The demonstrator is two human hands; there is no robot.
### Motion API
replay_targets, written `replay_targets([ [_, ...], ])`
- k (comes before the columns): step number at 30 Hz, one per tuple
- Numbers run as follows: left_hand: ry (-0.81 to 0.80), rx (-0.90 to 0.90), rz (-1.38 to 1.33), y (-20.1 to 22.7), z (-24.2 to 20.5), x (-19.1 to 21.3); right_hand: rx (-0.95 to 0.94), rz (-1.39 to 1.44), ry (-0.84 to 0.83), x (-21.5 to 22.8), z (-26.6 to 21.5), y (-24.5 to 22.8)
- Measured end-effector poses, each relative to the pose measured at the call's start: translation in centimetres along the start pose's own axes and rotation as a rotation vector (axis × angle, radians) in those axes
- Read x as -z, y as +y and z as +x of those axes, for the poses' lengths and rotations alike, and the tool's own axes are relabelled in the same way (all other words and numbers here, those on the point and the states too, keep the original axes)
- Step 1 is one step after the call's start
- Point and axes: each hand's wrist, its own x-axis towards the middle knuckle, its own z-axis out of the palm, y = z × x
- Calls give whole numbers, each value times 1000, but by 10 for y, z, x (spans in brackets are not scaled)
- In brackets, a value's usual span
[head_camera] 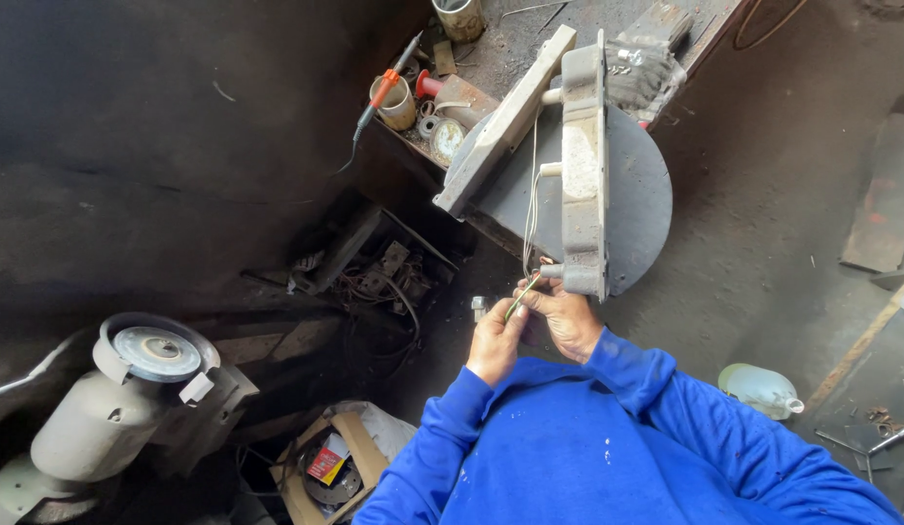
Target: The person holds a metal automotive component with attached wires, twisting and manipulating the wire ends. They then use a multimeter to test the electrical connections on the component's wires.
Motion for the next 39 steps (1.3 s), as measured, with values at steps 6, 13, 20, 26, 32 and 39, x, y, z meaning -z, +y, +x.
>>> replay_targets([
  [6, 323, -384, 654, 23, -10, -2, 68, 82, -42, -34, -39, -62],
  [13, 415, -410, 660, 5, -8, -5, 101, 106, -64, -30, -38, -49],
  [20, 429, -400, 632, -10, -6, -12, 44, 127, -57, -36, -46, -62],
  [26, 290, -274, 541, -25, -1, -16, 8, 137, -79, -28, -38, -56],
  [32, 177, -119, 386, -3, -10, -13, -29, 159, -89, -30, -40, -67],
  [39, 123, -71, 387, 0, -9, -7, -46, 168, -115, -22, -32, -58],
])
